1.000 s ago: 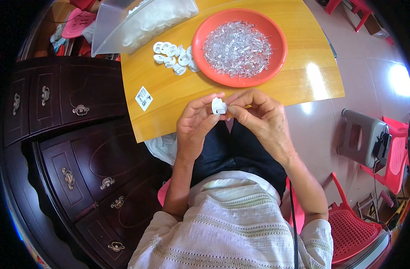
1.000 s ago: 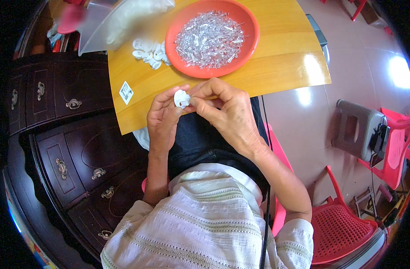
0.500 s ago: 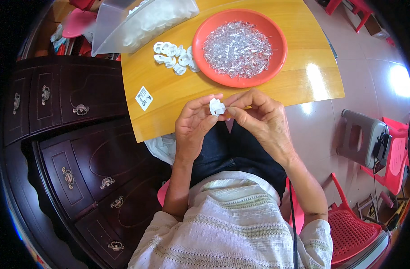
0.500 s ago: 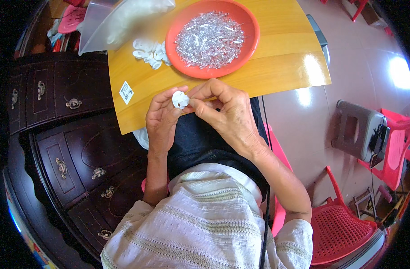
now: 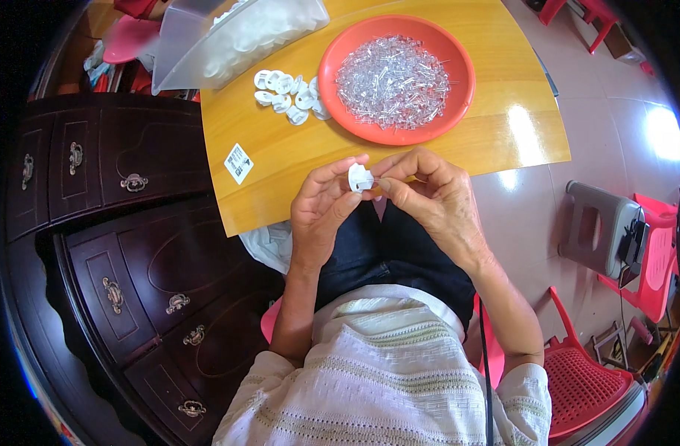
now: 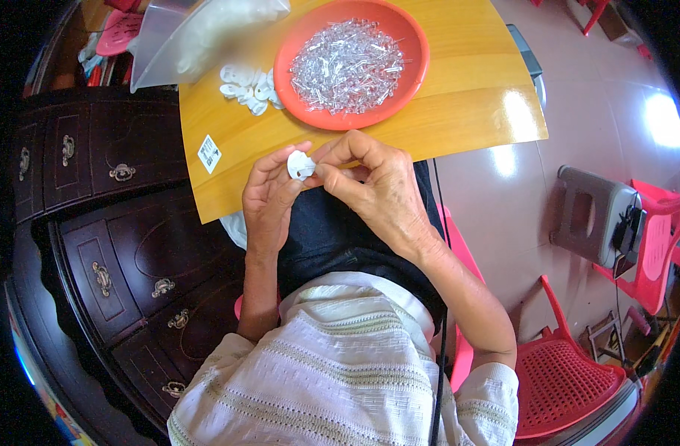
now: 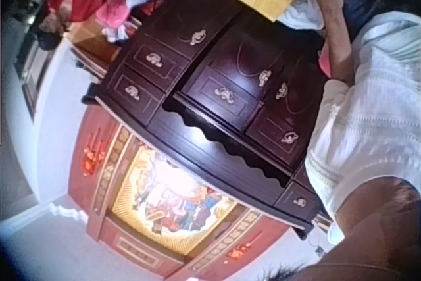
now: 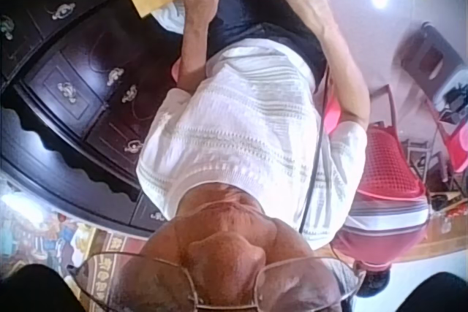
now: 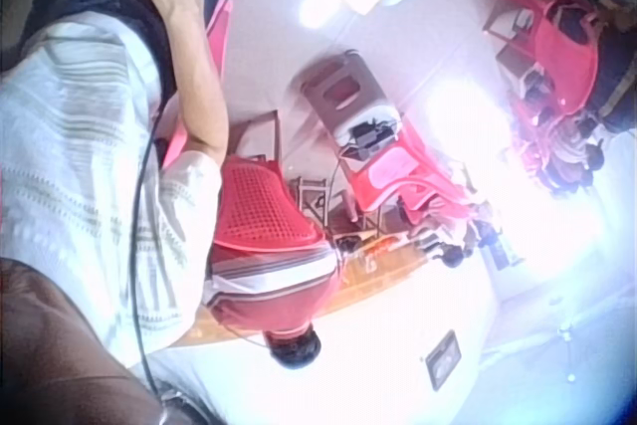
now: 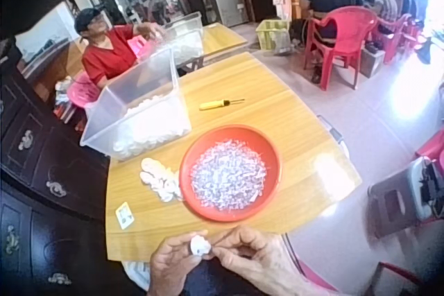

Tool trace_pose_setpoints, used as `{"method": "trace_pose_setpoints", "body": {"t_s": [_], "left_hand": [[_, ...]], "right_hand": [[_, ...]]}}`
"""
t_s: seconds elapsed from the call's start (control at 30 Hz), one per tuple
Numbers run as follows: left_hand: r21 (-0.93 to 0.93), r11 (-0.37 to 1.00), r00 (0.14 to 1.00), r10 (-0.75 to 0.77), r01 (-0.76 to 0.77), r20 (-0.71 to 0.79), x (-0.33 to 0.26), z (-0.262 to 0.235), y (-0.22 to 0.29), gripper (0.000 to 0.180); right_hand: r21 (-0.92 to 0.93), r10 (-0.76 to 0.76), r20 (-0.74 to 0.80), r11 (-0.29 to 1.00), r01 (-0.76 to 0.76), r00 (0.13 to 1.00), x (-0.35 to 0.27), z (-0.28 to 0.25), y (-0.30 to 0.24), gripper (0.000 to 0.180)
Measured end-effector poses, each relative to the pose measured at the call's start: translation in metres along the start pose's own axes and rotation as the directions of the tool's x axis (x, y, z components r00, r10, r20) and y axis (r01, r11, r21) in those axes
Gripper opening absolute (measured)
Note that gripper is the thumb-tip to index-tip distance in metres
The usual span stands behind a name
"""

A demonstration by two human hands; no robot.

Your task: Manually assembling small plastic parts by inserting a clear circular piece into a white base.

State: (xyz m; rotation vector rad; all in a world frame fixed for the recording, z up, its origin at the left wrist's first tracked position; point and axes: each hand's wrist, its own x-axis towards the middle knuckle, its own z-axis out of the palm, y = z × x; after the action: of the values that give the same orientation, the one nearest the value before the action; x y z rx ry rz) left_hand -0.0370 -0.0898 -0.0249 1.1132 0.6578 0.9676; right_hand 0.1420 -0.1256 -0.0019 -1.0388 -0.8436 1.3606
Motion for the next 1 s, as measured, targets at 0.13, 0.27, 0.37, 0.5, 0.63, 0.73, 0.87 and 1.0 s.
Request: {"method": "trace_pose_setpoints", "body": {"t_s": [0.13, 0.27, 0.37, 0.5, 0.63, 0.73, 0.87, 1.0], "left_hand": [[0.014, 1.0, 1.0, -0.016, 0.016, -0.004, -0.0004, 0.0022, 0.0026, 0.041], [0.028, 1.0, 1.0, 0.0, -0.001, 0.011, 0.0, 0.0012, 0.0026, 0.04], [0.045, 0.999, 1.0, 0.0, 0.0, 0.006, 0.0, 0.0003, 0.0032, 0.039], [0.032, 0.999, 1.0, -0.009, 0.009, 0.025, -0.0008, -0.0036, 0.002, 0.038], [0.013, 1.0, 1.0, -0.01, 0.01, 0.018, -0.0005, -0.0011, 0.0031, 0.038], [0.056, 0.998, 1.0, -0.012, 0.012, -0.008, -0.0003, 0.0046, 0.0048, 0.038], [0.034, 0.999, 1.0, -0.008, 0.008, 0.02, 0.0001, 0.0018, 0.0047, 0.038], [0.095, 0.995, 1.0, 0.006, -0.008, 0.017, 0.0008, 0.0034, 0.0078, 0.038]], "right_hand": [[-0.002, 0.019, 0.004, 1.0, -0.019, 1.0, -0.0002, -0.0012, 0.001, 0.004], [-0.007, 0.01, 0.004, 1.0, -0.01, 1.0, -0.0003, -0.001, 0.0015, 0.004], [-0.021, -0.001, 0.012, 1.0, 0.001, 1.0, 0.0002, -0.0016, 0.002, 0.005], [-0.014, -0.004, 0.014, 1.0, 0.005, 1.0, 0.0006, -0.0014, 0.0014, 0.005], [-0.066, -0.009, 0.015, 0.998, 0.01, 1.0, 0.0003, -0.001, 0.0, 0.005], [-0.063, -0.052, 0.019, 0.997, 0.053, 0.998, 0.0006, -0.0005, 0.0026, 0.007], [-0.086, 0.016, -0.02, 0.996, -0.018, 1.0, 0.0015, -0.0014, 0.0011, 0.01], [0.022, 0.132, -0.023, 0.991, -0.131, 0.991, 0.0026, -0.0077, 0.0067, 0.009]]}}
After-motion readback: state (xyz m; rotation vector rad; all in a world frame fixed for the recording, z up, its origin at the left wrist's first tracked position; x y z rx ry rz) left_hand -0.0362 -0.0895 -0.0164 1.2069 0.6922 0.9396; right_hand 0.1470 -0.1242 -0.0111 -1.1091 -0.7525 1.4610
